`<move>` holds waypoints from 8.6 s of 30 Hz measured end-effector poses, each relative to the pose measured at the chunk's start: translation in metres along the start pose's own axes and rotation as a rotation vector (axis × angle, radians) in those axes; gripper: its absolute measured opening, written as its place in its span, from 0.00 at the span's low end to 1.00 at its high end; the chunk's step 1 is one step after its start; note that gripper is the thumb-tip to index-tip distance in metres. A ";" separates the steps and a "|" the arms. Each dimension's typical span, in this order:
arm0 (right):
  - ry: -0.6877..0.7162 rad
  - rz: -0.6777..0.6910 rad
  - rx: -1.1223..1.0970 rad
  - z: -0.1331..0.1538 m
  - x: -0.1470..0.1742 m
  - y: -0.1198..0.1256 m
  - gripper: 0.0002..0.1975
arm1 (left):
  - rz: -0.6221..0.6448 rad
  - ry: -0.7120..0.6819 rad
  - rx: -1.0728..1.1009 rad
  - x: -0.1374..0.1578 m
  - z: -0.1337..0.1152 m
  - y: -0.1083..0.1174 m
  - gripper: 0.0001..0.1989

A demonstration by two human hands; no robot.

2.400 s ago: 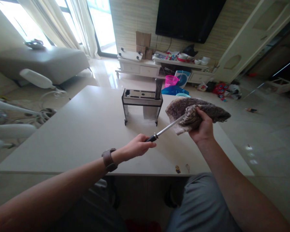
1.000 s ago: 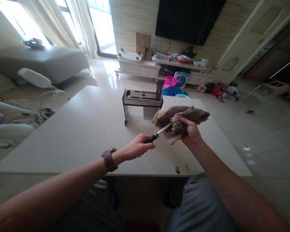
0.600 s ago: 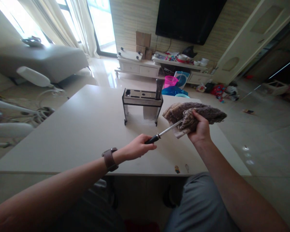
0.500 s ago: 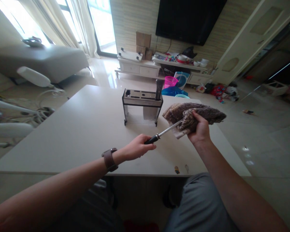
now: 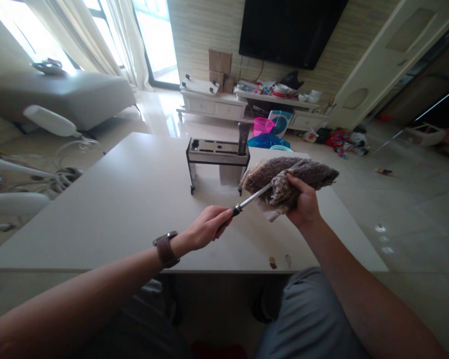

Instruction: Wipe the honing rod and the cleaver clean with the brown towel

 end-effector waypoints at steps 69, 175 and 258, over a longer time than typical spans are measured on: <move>-0.334 0.050 0.114 -0.081 0.027 -0.030 0.12 | -0.007 -0.059 -0.055 -0.001 0.002 0.000 0.21; -0.279 0.051 0.145 -0.081 0.027 -0.029 0.15 | 0.046 0.049 0.014 0.004 0.005 -0.013 0.20; -0.259 0.256 0.073 -0.079 0.023 -0.038 0.19 | 0.075 -0.183 -0.477 0.001 -0.018 -0.003 0.16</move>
Point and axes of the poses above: each hand's wrist, its own x-axis away from the middle knuckle, its own y-axis out of the back of the hand, z = x × y, the point moved 10 cm from there along -x, towards the middle knuckle, and after that the axes turned 14 degrees about -y, right-handed, at the moved point
